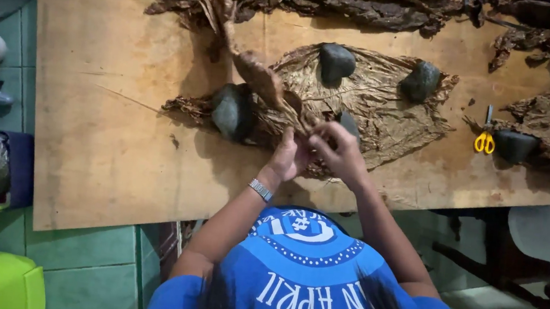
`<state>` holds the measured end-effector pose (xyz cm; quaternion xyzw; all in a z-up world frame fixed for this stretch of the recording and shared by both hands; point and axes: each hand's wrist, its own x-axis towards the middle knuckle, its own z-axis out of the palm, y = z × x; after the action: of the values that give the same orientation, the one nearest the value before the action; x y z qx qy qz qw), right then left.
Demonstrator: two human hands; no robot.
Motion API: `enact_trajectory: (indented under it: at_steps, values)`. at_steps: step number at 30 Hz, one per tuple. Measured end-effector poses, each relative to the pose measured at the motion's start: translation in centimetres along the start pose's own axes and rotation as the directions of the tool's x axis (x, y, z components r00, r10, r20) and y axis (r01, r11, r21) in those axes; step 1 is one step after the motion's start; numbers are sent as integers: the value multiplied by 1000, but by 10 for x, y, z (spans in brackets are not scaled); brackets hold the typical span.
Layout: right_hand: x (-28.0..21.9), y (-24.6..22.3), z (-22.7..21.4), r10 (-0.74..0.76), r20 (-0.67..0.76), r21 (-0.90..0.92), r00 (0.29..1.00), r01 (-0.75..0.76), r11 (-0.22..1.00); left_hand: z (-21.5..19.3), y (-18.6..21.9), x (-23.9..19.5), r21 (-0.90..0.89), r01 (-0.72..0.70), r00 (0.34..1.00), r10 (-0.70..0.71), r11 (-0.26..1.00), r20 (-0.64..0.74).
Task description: Arranging and weighing down large dried tobacco leaves on a wooden table using stones and trimming them with scissors.
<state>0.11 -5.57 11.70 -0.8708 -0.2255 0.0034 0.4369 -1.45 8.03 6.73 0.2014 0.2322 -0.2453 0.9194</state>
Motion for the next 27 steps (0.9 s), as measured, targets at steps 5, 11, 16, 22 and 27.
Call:
enact_trajectory:
  at_steps: [5,11,16,22,27]
  values:
    - [4,0,-11,317,-140,324,938,-260,910,11,-1,-5,-169,9,996,7,986,90]
    - [6,45,-22,437,-324,400,839,-297,867,-42,-10,28,-372,9,997,22,928,80]
    - [5,53,-36,358,-318,342,878,-246,907,17,8,-11,-19,-233,971,232,972,-66]
    - [11,70,-52,466,-479,458,744,-241,856,-42,-21,40,334,-504,740,598,796,-308]
    - [-15,143,-53,574,-570,606,587,-171,777,-125,-51,78,368,-487,737,599,792,-314]
